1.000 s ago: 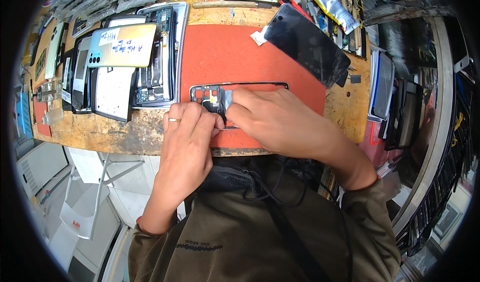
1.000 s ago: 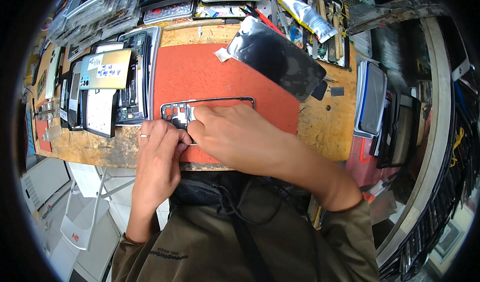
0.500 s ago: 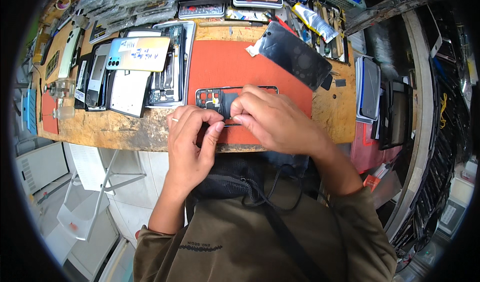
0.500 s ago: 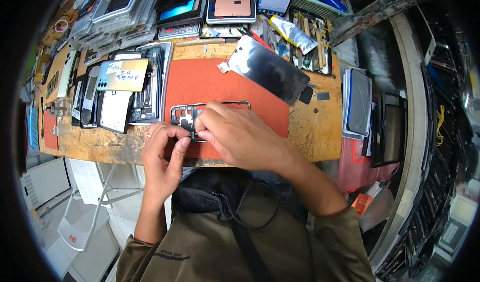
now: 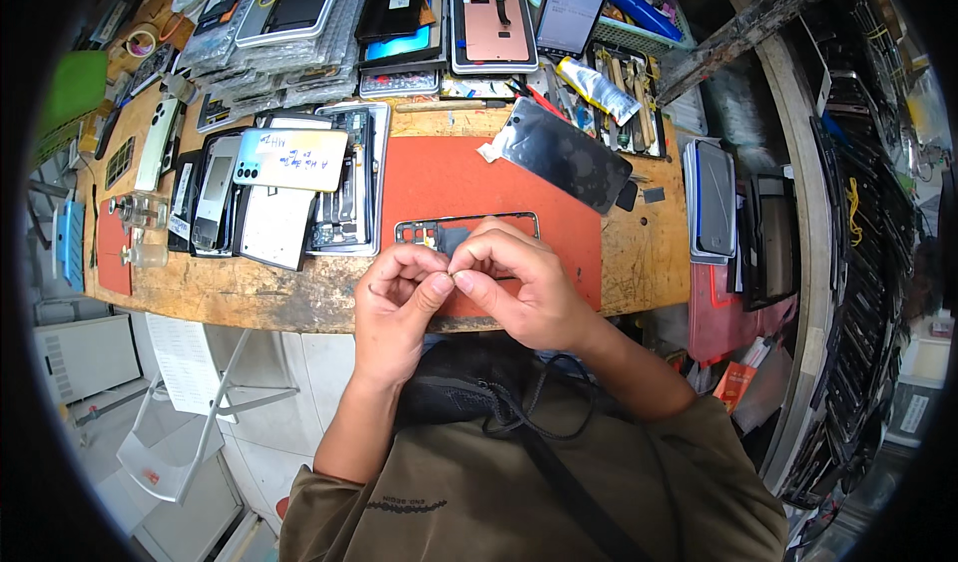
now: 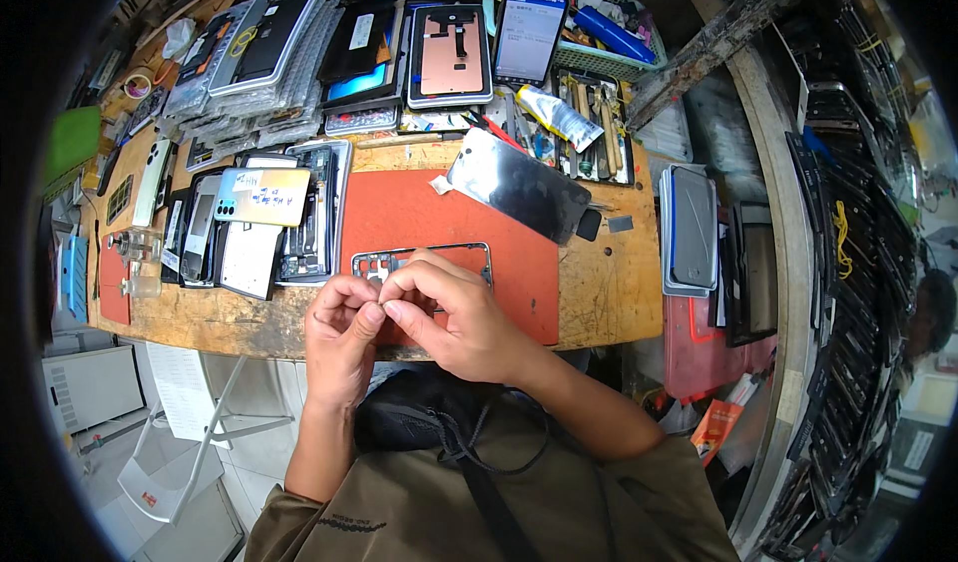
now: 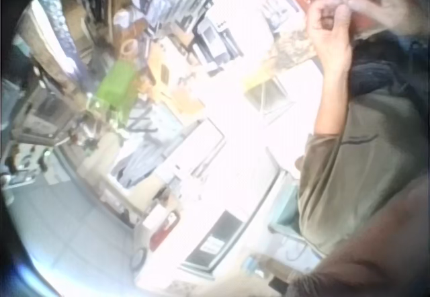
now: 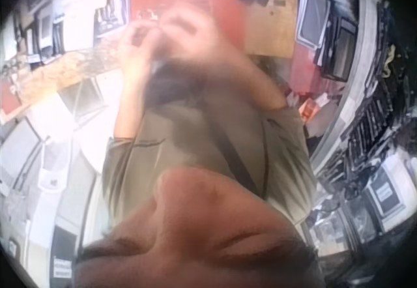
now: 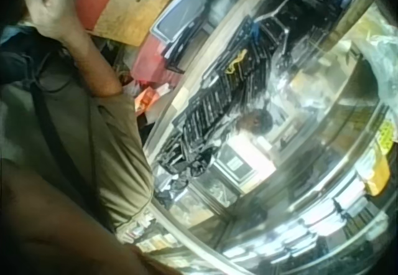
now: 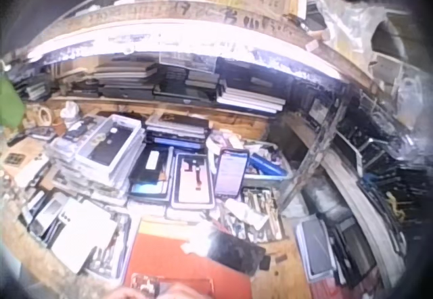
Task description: The person disassembles a black smartphone, removes the back cover, and manipulates internal components including the battery and ribbon cables. They use a metal prying tool and tweezers to separate parts, then reassemble the device and press the back cover into place.
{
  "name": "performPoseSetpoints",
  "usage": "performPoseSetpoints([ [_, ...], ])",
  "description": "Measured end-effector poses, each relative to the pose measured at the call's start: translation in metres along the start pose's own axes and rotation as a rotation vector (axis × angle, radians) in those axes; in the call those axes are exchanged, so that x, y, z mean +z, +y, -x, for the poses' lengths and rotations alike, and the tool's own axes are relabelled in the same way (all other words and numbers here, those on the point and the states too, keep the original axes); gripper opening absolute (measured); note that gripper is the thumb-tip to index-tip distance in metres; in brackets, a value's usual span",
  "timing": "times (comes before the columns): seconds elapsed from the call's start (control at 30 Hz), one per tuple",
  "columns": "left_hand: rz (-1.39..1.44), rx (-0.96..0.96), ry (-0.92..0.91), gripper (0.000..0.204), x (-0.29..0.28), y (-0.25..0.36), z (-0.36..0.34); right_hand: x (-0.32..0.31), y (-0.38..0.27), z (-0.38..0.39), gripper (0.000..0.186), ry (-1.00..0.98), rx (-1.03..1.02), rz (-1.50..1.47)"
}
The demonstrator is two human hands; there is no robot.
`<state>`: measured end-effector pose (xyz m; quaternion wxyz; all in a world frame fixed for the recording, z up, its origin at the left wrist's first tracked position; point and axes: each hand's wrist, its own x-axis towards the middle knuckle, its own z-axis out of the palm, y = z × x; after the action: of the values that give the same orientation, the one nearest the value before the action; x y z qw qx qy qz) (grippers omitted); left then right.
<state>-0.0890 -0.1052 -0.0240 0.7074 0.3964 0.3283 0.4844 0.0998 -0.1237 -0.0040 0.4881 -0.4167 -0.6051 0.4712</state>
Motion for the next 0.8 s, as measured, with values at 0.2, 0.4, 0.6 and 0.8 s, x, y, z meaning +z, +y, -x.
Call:
performPoseSetpoints([
  [0.2,-0.187,-0.001,0.031,0.014,0.011,0.009,0.0,-0.002,0.006,0.007,0.01,0.059,-0.005,-0.009],
  [0.4,-0.213,-0.069,-0.027,0.019,0.006,0.02,0.0,-0.007,-0.001,0.003,0.012,0.075,-0.049,0.151],
  [0.6,-0.289,-0.131,-0.107,0.036,0.002,0.028,-0.001,-0.018,0.0,-0.006,0.016,-0.019,-0.229,0.367],
  [0.8,-0.262,-0.181,-0.131,0.039,-0.004,0.028,-0.002,-0.019,0.001,-0.004,0.015,-0.076,-0.245,0.441],
])
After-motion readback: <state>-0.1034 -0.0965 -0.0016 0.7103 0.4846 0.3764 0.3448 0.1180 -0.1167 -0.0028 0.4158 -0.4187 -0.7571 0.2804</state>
